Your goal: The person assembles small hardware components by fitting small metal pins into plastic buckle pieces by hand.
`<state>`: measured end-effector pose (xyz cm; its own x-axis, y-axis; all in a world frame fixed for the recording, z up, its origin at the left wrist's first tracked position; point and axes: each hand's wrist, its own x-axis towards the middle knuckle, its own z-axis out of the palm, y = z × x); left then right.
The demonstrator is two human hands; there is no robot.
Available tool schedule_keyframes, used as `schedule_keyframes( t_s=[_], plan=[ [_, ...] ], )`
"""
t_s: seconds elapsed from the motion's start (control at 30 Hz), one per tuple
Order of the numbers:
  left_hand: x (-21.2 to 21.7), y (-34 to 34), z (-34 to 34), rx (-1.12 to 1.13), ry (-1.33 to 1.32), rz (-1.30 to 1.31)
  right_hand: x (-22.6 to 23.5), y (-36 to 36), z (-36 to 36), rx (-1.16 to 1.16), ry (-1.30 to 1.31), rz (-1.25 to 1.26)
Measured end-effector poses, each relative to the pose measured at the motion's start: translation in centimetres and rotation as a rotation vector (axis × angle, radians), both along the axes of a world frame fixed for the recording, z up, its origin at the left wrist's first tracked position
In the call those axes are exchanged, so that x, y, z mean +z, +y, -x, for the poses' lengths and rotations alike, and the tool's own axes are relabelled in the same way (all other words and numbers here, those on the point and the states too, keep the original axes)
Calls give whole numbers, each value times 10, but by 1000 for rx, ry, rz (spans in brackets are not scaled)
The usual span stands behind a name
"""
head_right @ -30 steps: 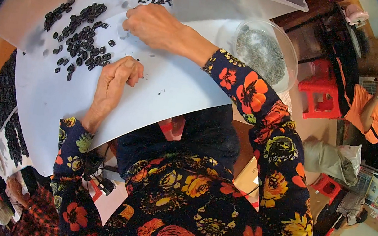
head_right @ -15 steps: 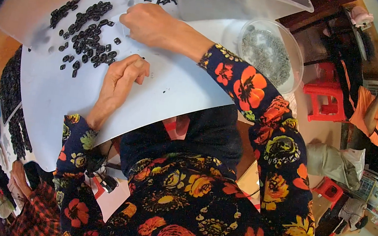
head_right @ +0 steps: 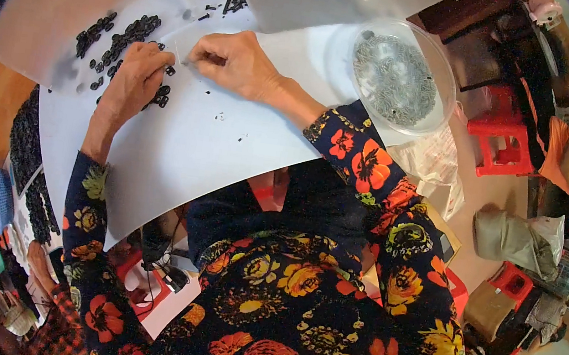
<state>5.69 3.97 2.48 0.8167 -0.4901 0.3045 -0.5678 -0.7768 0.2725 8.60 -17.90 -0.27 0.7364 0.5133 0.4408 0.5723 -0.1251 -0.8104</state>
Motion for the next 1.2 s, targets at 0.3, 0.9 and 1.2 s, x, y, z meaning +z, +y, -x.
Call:
schedule_keyframes(
  t_s=[0.3,0.9,1.2],
  plan=[
    [2,-3,-7,-82,87,-81,3,-1,-1,-8,-55,68],
    [-15,-37,24,220,657,1171,4,0,0,41,232,-134],
    [-25,-42,27,216,623,1193,0,2,-1,130,273,-117]
  ],
)
